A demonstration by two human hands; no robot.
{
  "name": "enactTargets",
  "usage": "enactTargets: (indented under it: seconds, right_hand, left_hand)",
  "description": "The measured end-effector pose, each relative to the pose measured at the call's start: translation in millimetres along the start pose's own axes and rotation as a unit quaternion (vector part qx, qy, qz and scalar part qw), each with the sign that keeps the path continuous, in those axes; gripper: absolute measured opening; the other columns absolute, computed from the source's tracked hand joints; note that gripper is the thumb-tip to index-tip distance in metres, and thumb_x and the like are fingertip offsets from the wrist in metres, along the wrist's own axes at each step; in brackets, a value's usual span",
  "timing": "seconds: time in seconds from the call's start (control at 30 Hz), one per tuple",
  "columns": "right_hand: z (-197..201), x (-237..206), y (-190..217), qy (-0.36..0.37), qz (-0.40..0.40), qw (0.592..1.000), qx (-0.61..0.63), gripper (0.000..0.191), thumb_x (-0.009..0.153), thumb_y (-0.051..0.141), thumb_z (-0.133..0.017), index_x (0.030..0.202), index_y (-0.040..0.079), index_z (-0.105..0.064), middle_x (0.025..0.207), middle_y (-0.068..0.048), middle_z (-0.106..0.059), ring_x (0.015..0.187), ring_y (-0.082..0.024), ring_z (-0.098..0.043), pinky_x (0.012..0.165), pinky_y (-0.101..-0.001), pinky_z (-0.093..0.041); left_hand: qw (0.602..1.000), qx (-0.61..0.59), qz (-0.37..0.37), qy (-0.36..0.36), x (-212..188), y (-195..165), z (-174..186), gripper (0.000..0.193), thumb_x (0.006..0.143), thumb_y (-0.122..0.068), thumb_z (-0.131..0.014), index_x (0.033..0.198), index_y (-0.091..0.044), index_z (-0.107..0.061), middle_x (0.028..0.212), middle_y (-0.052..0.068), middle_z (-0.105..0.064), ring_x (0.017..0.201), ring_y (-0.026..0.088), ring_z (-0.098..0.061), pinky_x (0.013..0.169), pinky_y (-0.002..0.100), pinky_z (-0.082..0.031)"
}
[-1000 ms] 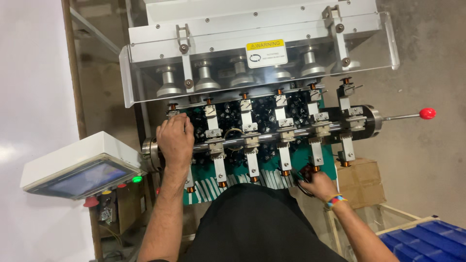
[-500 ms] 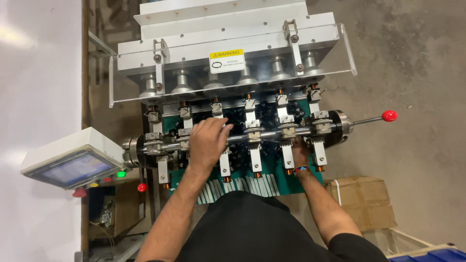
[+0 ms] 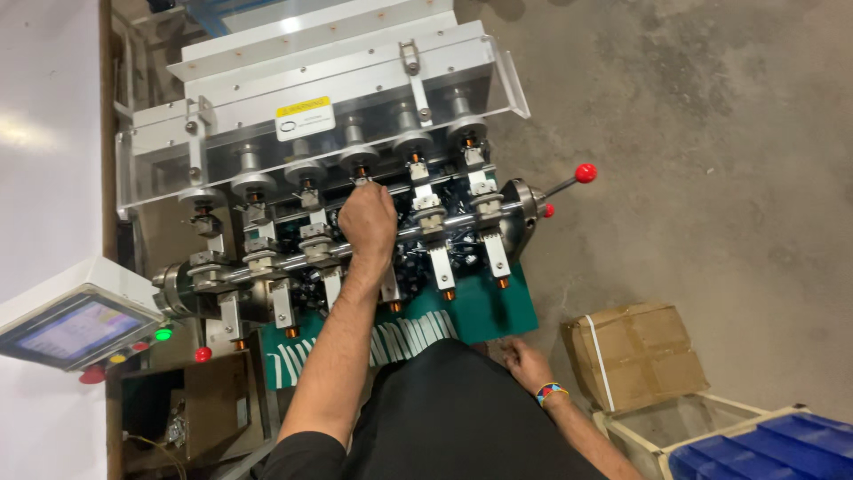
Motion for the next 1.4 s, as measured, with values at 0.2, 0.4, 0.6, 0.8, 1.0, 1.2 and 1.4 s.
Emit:
enactTargets:
  seconds: [0.2,0.4,0.6,0.8,1.0,1.2,1.4]
  right_hand:
    - [49.2,-26.0,-65.6,0.094,-0.054,0.988,-0.114,0.024,0.083,0.024,-0.072,0.105,0.014,-0.073,0.082,-0.008,-0.076,0.082,-0.027,-0.074,0.075,-0.0413,-0.057]
    - [72.2,-29.3,-88.0,0.099,-0.099,0.98,-0.138,0.026,0.085,0.028,-0.072,0.109,0.016,-0.074,0.083,-0.009,-0.075,0.084,-0.029,-0.073,0.077,-0.0438,-0.055]
    - [61.2,-24.4,-59.6,0.09,0.014,0.993,-0.072,0.024,0.084,0.025,-0.073,0.103,0.01,-0.076,0.084,-0.012,-0.074,0.082,-0.031,-0.072,0.075,-0.0431,-0.056]
    - [74.9,10.6,-31.4,0.057,0.045,0.997,-0.025,0.024,0.085,0.021,-0.073,0.106,0.008,-0.074,0.075,-0.01,-0.068,0.07,-0.025,-0.067,0.068,-0.0393,-0.054]
    - [92.3,40.2,-6.8,0.071,0.051,0.995,0.054,0.033,0.091,0.027,-0.071,0.116,0.006,-0.072,0.085,-0.01,-0.069,0.076,-0.022,-0.065,0.072,-0.0354,-0.056]
    - [75.2,58.6,33.6,0.149,0.037,0.966,0.208,0.051,0.098,0.043,-0.054,0.138,0.01,-0.055,0.135,0.002,-0.055,0.106,-0.014,-0.059,0.082,-0.0327,-0.053]
    - [26.8,74.6,60.2,0.245,-0.062,0.856,0.451,0.044,0.104,0.045,-0.045,0.115,0.006,-0.061,0.105,-0.007,-0.072,0.097,-0.018,-0.067,0.08,-0.0321,-0.053]
  left_hand:
    - [0.983,0.155,0.023,0.099,20.0,-4.7,-53.3,0.011,0.086,-0.009,-0.068,0.08,-0.004,-0.076,0.083,0.018,-0.073,0.077,0.037,-0.073,0.066,0.046,-0.058]
    - [0.99,0.124,-0.056,0.048,-6.4,-57.2,-19.3,0.019,0.094,-0.019,-0.07,0.1,-0.002,-0.074,0.084,0.016,-0.071,0.075,0.035,-0.07,0.065,0.048,-0.052]
    - [0.926,-0.059,-0.332,0.168,-113.9,-202.8,-14.3,0.039,0.077,-0.012,-0.072,0.115,-0.005,-0.069,0.107,0.011,-0.065,0.088,0.029,-0.064,0.072,0.043,-0.049]
    - [0.927,0.016,-0.3,0.225,-143.9,-185.5,-18.1,0.016,0.082,-0.02,-0.075,0.089,-0.008,-0.066,0.093,0.009,-0.059,0.09,0.03,-0.061,0.074,0.044,-0.05]
    - [0.962,-0.156,0.058,0.215,-207.7,-93.9,-7.1,0.022,0.095,-0.027,-0.071,0.085,-0.007,-0.071,0.068,0.007,-0.063,0.06,0.021,-0.059,0.057,0.036,-0.044]
    - [0.748,-0.433,0.409,0.293,-250.5,-57.1,-116.8,0.031,0.098,-0.031,-0.072,0.083,-0.004,-0.074,0.065,-0.001,-0.06,0.052,0.008,-0.047,0.046,0.028,-0.034]
    - [0.713,-0.346,0.338,0.508,-255.5,-76.2,-146.4,0.016,0.092,-0.026,-0.072,0.089,-0.011,-0.074,0.068,0.0,-0.066,0.053,0.009,-0.055,0.045,0.027,-0.042]
Point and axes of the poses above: each hand's wrist, its own x-axis towards the middle knuckle, its own z-axis out of the back of the hand, y = z × x, the point moved 8 cm from there along x, towards the middle knuckle
